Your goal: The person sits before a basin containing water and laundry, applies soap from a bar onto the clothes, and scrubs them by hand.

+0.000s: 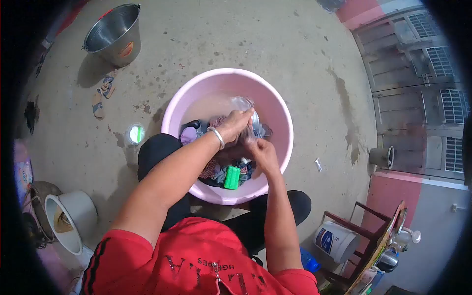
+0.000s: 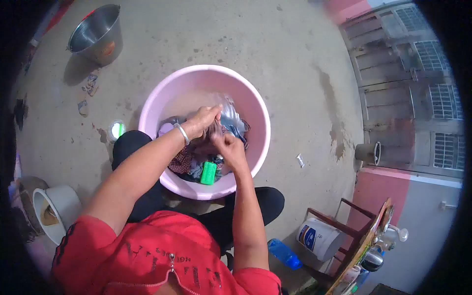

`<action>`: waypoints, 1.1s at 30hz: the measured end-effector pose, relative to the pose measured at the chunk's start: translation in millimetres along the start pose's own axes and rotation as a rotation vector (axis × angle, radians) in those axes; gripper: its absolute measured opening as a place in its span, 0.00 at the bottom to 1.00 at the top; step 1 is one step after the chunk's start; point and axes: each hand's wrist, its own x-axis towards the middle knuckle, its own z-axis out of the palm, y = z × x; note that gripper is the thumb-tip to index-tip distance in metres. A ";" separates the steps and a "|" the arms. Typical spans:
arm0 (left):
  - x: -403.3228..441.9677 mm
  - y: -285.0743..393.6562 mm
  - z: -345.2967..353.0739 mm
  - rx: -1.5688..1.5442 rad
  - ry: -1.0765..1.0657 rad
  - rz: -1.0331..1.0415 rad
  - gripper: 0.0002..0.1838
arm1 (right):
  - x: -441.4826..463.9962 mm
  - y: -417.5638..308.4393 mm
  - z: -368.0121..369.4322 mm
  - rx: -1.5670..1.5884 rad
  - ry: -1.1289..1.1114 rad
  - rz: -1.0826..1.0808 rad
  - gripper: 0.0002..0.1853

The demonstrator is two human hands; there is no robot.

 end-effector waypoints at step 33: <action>-19.7 2.3 20.9 -0.481 0.095 -0.144 0.17 | 21.4 -40.4 47.6 -0.213 0.570 -0.309 0.19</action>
